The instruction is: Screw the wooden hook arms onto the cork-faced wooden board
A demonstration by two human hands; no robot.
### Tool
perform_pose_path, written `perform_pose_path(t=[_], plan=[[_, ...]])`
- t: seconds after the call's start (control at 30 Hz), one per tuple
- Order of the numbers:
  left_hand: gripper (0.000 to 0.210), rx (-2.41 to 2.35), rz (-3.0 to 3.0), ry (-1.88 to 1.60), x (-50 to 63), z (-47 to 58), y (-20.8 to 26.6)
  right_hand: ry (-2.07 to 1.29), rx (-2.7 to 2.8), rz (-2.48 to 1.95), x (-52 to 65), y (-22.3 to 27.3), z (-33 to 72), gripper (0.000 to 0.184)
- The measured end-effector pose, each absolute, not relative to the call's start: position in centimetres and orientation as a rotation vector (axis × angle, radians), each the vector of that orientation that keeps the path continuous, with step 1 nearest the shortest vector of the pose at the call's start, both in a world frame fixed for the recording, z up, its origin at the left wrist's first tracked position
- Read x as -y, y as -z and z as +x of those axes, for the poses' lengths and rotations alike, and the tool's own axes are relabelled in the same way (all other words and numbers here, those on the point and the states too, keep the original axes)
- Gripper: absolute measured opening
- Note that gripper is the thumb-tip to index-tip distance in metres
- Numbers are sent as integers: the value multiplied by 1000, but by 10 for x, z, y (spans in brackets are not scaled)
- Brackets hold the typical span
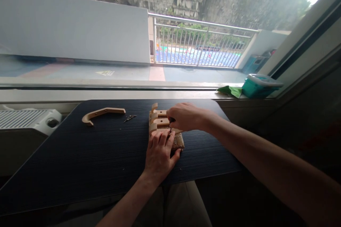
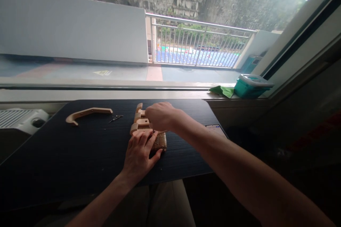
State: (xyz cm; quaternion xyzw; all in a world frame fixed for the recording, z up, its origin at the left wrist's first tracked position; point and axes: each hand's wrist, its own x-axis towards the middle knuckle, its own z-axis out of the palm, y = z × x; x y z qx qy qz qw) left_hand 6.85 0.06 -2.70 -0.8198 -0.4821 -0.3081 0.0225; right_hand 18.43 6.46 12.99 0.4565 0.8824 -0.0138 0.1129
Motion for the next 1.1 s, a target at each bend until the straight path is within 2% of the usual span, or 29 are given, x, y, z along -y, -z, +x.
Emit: perform_pose_path(t=[0.17,0.33,0.43,0.53,0.67,0.77,0.87,1.1], plan=[[48,1501,-2526,912,3,69,24,191,-2502,1742,-85,-116,178,30],[50,1447,-2544,894,5,68,21,391,-2541,2051,-79,-115,205,28],[51,1363,-2531,956,11,63,22,810,-2671,2328,-57,-107,232,33],[43,1305,-2508,1047,22,47,22,1349,-2778,2419,-32,-83,250,37],[23,1557,-2337,1209,22,7,20,1956,-2618,2652,-10,-40,257,43],[22,1858,-2193,1257,0,-30,19,2260,-2368,2921,-5,-16,255,45],[26,2231,-2035,1112,-33,-59,19,2436,-2248,3023,-7,-2,253,44],[23,2385,-2006,802,-103,-69,6,2603,-1984,3150,-9,19,256,45]])
